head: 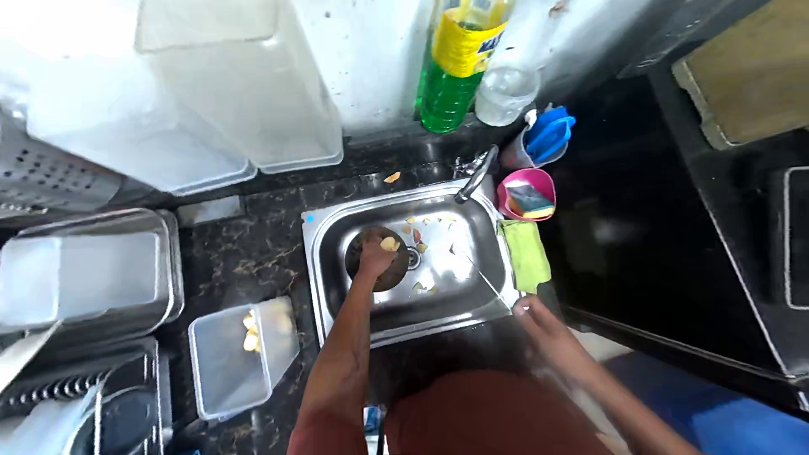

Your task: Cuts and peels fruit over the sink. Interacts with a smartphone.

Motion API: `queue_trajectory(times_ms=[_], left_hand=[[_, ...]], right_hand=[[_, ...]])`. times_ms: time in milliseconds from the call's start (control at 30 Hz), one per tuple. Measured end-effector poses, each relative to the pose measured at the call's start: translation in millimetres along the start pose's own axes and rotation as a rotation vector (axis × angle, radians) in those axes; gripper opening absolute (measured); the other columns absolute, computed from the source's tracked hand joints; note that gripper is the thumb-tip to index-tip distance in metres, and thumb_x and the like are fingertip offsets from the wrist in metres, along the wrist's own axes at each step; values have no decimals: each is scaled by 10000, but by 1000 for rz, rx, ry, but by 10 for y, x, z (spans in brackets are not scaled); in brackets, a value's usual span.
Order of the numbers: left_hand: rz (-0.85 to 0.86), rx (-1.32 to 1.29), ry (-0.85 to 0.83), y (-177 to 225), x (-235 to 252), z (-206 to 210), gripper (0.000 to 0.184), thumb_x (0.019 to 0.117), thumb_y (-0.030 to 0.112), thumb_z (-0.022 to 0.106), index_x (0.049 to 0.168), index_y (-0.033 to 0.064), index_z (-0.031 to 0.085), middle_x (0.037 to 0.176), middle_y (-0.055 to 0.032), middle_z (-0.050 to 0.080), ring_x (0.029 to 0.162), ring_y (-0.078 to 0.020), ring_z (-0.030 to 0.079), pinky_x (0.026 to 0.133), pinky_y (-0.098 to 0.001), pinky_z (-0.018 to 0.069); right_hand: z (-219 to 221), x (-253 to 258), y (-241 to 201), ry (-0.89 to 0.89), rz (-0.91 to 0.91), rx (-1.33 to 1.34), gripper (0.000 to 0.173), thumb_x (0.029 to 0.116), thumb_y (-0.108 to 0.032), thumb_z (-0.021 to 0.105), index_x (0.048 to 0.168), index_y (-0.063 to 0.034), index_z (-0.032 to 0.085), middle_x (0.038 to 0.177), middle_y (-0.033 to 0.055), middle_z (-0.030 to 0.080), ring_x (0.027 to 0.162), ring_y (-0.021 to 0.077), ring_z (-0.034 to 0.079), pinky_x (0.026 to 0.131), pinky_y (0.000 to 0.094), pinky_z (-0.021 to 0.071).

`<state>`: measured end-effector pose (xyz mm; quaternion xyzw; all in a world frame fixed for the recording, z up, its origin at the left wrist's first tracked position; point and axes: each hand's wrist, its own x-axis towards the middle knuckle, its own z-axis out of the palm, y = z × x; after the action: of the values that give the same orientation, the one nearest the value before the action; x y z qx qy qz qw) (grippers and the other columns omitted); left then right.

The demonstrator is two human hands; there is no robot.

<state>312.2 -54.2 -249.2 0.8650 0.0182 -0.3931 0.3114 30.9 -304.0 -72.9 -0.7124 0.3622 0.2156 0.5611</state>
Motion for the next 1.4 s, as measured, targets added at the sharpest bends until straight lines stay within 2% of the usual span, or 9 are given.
queue_trajectory(times_ms=[167, 267, 367, 467, 567, 767, 1100, 1300, 1400], left_hand=[[24, -789, -236, 83, -917, 60, 631, 876, 46, 686, 1433, 52, 390, 1129, -131, 675, 729, -136, 612, 592, -276, 499], [45, -1032, -267, 170, -1520, 124, 693, 812, 20, 694, 1420, 66, 364, 1037, -118, 689, 710, -115, 620, 568, -240, 492], [81, -1177, -214, 224, -1987, 215, 256, 997, 151, 496, 1242, 81, 499, 885, -59, 685, 672, -113, 630, 587, -259, 536], [91, -1345, -139, 310, -2328, 257, 499, 1090, 430, 205, 1132, 126, 600, 764, -79, 691, 542, -134, 611, 458, -258, 497], [157, -1351, -23, 383, -2584, 304, 324, 1039, 351, 370, 1161, 129, 571, 734, -77, 676, 489, -129, 596, 402, -247, 475], [314, -1317, 106, 542, -2860, 504, 307, 1074, 345, 376, 1094, 113, 576, 767, -30, 653, 524, -69, 595, 419, -202, 488], [121, -1174, 164, 773, -3012, 696, 301, 1071, 220, 292, 1053, 116, 574, 634, -41, 597, 428, -78, 495, 374, -203, 388], [170, -1016, 17, 772, -2961, 613, 469, 1060, 337, 116, 1159, 103, 511, 738, -88, 667, 509, -106, 576, 411, -195, 411], [143, -1131, -4, 824, -2871, 614, 653, 1068, 451, 24, 1327, 116, 522, 847, -134, 685, 535, -133, 575, 446, -224, 447]], right_hand=[[189, 137, -359, -120, -104, 140, 375, 1044, -359, 575, 1333, -123, 540, 843, 61, 665, 569, 148, 591, 509, 319, 522], [338, 262, -581, -229, -211, 22, 560, 980, -422, 676, 1446, -175, 490, 886, 65, 666, 644, 157, 628, 573, 351, 562], [461, 290, -803, -373, -361, -155, 653, 958, -491, 686, 1519, -249, 455, 953, 61, 693, 745, 159, 666, 685, 385, 588], [529, 204, -900, -463, -500, -228, 701, 923, -494, 730, 1533, -269, 468, 933, 65, 670, 765, 164, 628, 726, 396, 560], [521, 65, -945, -531, -546, -285, 731, 908, -494, 747, 1547, -293, 454, 981, 82, 683, 801, 175, 644, 757, 413, 569], [359, -174, -809, -492, -694, -350, 695, 902, -514, 745, 1510, -267, 516, 1032, 72, 715, 864, 177, 671, 809, 432, 576], [221, -314, -502, -252, -778, -363, 549, 961, -584, 626, 1419, -282, 627, 1194, 16, 733, 1077, 154, 695, 933, 445, 576], [51, -42, -538, -332, -470, -88, 428, 1009, -415, 640, 1383, -205, 645, 930, 56, 704, 701, 136, 632, 677, 373, 566], [-59, 105, -573, -383, -293, -91, 707, 1010, -461, 629, 1605, -230, 325, 837, 99, 645, 600, 175, 599, 586, 370, 552]])
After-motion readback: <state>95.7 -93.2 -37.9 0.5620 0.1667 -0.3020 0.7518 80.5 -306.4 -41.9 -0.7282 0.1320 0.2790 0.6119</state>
